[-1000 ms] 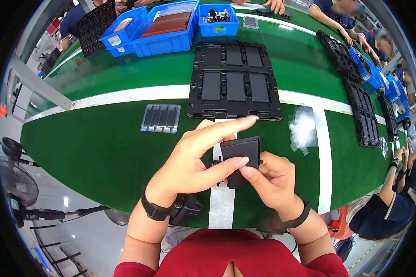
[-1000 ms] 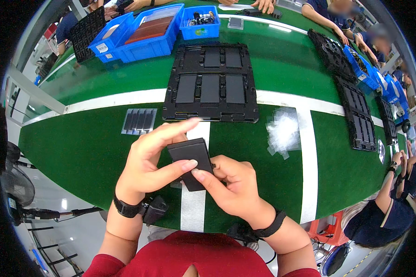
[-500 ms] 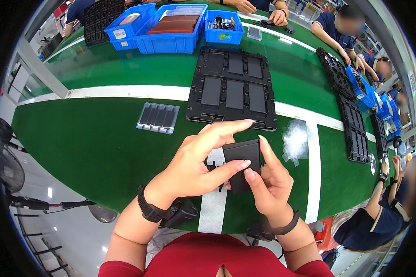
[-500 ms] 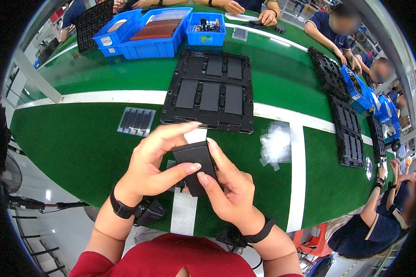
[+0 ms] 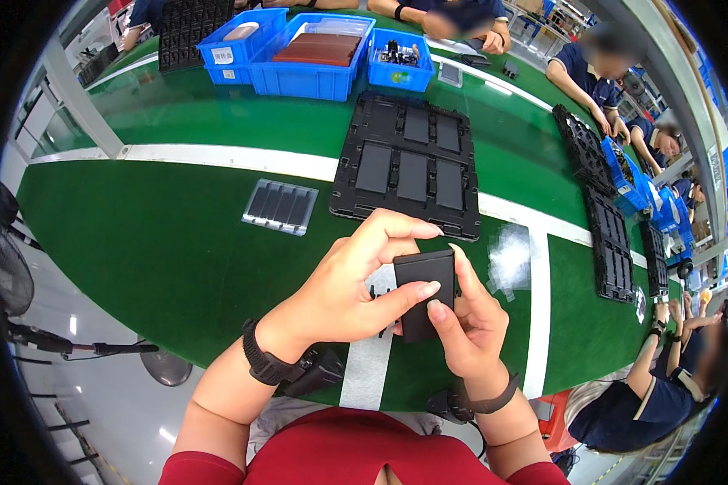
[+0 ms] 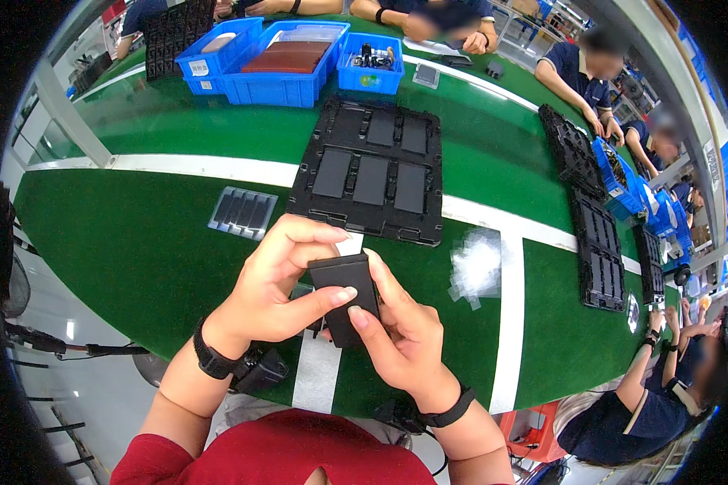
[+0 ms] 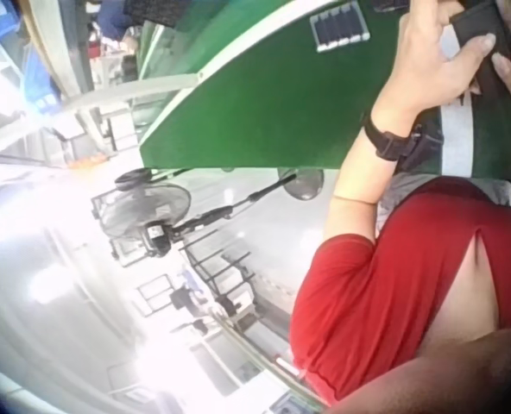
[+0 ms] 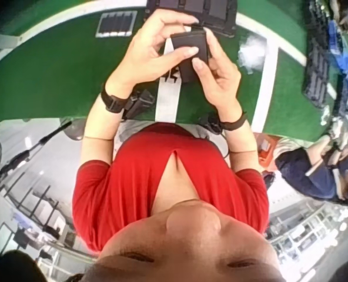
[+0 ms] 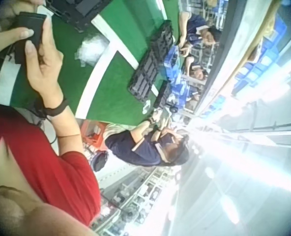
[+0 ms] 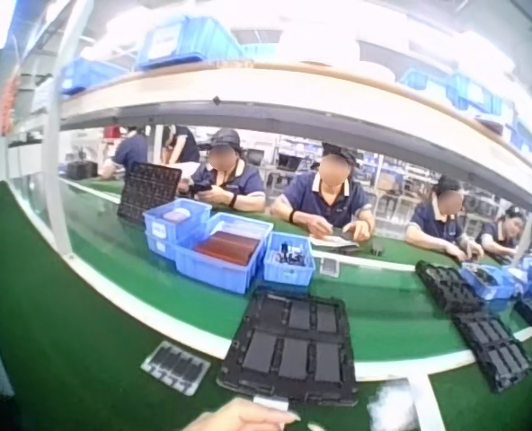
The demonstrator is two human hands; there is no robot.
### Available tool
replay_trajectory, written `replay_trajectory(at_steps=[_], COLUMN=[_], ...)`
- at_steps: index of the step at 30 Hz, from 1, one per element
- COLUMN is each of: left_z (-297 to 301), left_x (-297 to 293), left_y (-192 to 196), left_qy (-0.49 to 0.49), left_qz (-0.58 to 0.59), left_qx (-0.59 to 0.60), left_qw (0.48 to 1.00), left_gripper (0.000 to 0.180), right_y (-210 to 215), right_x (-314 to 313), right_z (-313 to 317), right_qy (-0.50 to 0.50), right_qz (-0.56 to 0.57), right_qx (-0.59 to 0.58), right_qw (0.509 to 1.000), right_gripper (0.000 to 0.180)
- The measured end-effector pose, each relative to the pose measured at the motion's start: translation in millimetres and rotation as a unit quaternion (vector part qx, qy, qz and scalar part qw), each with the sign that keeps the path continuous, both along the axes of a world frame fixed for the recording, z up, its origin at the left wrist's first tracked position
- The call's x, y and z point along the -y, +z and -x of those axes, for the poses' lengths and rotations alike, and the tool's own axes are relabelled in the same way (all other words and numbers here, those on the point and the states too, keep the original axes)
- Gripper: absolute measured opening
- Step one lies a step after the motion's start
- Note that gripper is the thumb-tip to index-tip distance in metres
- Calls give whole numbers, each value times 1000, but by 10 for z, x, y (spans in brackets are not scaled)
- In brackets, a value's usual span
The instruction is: Assembling small electronic components on a factory production line.
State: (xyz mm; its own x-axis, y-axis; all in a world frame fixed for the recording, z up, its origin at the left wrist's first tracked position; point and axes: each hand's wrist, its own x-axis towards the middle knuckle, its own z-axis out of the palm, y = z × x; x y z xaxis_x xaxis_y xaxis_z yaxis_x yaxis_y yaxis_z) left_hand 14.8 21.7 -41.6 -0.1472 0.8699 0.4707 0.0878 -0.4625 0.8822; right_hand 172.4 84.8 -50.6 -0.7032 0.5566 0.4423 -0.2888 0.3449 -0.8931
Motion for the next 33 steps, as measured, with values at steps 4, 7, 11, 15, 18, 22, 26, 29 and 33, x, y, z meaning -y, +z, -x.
replay_trajectory(at_steps=[4,7,11,15,18,22,26,29,33], left_z=[-18,-6,58,132,308,368,383,383,413], left_x=[28,62,67,56,8,-25,-16,15,173], left_y=[39,89,132,269,264,220,178,176,123], left_qy=[-12,13,9,-7,-117,-142,-102,-101,-24], left_qz=[12,-2,-11,22,44,60,42,24,124], left_qx=[33,16,-49,-82,-10,-14,-91,-196,40], left_qw=[999,1000,999,996,992,988,990,975,991], left_gripper=[45,46,45,36,33,34,33,39,53], right_y=[159,83,-36,-45,-48,-80,-107,-171,-240], right_x=[55,3,-158,-210,-264,-297,-252,-209,-211], right_z=[-55,-69,-174,-136,-125,-137,-135,-170,-233], right_qy=[42,131,273,327,373,365,356,352,311], right_qz=[144,264,332,423,447,451,459,478,494], right_qx=[18,-38,35,3,-6,28,30,2,-35], right_qw=[988,955,902,845,813,814,813,805,811], right_gripper=[50,45,49,52,53,54,54,53,51])
